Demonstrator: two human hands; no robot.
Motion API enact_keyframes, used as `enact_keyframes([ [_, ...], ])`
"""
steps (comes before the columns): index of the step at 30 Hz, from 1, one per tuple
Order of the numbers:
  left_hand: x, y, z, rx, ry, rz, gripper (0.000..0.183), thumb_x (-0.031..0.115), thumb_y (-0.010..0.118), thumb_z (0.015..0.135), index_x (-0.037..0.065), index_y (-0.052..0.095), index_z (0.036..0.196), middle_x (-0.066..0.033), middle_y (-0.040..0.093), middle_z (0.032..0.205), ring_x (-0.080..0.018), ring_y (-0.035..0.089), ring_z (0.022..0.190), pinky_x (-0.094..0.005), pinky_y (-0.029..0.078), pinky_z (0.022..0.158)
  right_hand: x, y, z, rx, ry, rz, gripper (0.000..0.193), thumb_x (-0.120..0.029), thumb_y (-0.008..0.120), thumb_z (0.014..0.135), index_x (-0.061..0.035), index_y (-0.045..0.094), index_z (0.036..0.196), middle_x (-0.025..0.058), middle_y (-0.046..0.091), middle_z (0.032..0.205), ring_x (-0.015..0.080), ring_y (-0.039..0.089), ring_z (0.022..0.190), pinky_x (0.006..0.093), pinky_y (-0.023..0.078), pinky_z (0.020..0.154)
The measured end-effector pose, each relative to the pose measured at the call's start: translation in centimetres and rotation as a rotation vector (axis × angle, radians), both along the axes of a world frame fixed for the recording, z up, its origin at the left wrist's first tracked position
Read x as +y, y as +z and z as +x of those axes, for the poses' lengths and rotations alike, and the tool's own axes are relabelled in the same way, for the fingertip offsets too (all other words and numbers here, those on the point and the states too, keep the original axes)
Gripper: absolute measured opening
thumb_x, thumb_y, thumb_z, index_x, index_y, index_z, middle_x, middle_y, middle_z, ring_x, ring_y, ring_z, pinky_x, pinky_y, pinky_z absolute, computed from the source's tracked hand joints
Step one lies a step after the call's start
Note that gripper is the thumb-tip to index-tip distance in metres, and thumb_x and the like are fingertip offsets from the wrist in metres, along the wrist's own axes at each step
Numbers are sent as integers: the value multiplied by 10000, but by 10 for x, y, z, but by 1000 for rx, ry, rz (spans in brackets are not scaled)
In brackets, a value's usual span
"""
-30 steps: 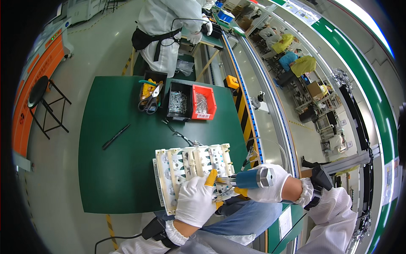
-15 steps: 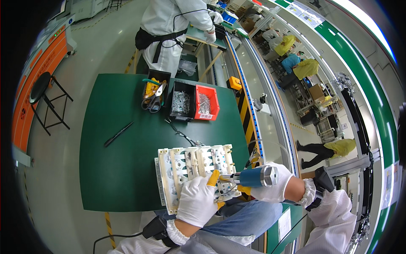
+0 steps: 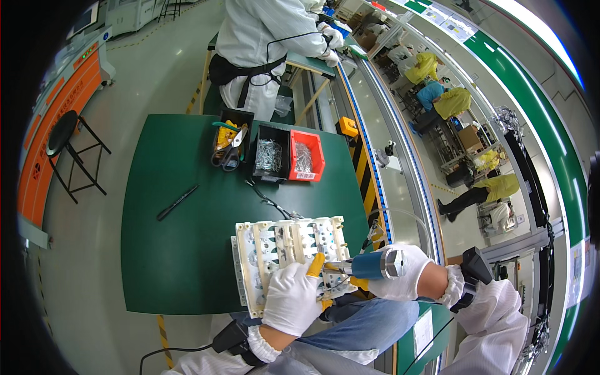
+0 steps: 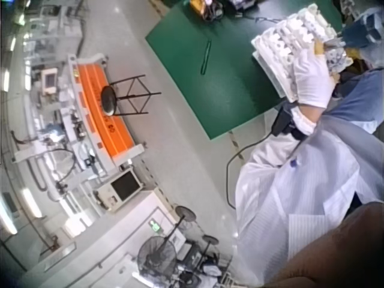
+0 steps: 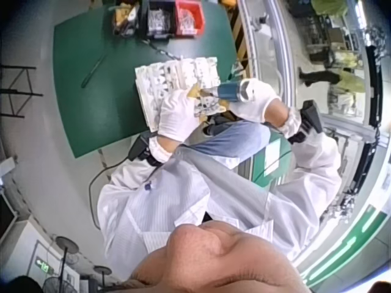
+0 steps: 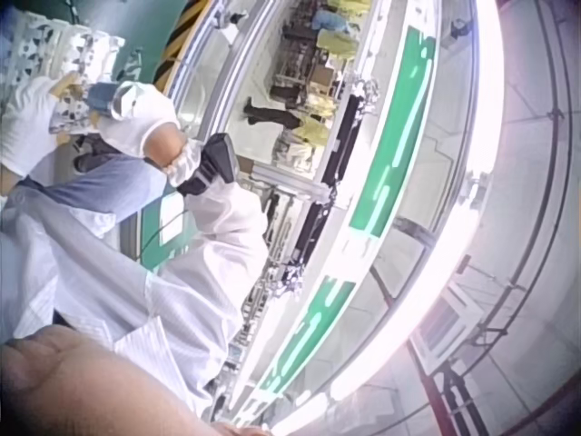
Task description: Manually assemble components into a battery pack housing and secure with an electric screwdriver.
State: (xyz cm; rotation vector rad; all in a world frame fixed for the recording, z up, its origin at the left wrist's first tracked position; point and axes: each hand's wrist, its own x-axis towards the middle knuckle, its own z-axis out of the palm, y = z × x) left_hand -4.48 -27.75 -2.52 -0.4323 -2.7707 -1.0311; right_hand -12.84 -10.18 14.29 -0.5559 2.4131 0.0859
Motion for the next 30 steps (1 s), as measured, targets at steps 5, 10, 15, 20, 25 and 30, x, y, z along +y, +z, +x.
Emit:
enact_keyframes([
  [5,0,-1,4,-28,-10,-4,854,347,906,646,-32,567,1332,-159,576,1139,-327,553,1137,-442,438,1002,-8,-4,1,-7,52,91,325,-443,652,886,-155,761,990,115,753,914,343,708,815,400,594,747],
  [10,7,1,2,42,67,-63,977,365,912,646,-85,487,1402,-209,490,1342,-375,442,1310,-452,380,1120,-12,-24,-8,-14,-1,91,370,-462,674,834,-148,762,1010,139,758,941,354,726,852,397,602,782],
  [15,3,3,-5,-59,83,-4,1047,392,924,629,-86,452,1432,-199,443,1415,-383,387,1372,-452,354,1158,-23,-11,-24,-34,84,253,389,-481,648,840,-156,768,1019,156,751,939,365,719,849,400,598,782],
  [20,1,20,-8,-21,39,53,893,436,904,647,-14,572,1343,-150,471,1403,-372,405,1348,-471,375,1129,44,-11,-58,289,-222,-453,287,-303,577,979,-160,702,1196,96,693,801,306,655,719,386,556,705],
  [25,-1,25,2,42,11,-42,619,468,846,731,49,708,1165,-110,587,1213,-355,513,1214,-482,409,1079,65,-97,-138,472,-529,-885,309,-351,654,937,-78,685,1077,142,703,912,357,666,872,442,534,843],
  [30,25,25,13,185,-8,-24,409,229,780,783,74,729,1158,-147,647,1159,-370,586,1101,-481,473,979,65,-177,-201,596,-632,-1025,348,-395,698,906,-88,711,1071,178,724,1029,366,683,1006,432,530,916],
])
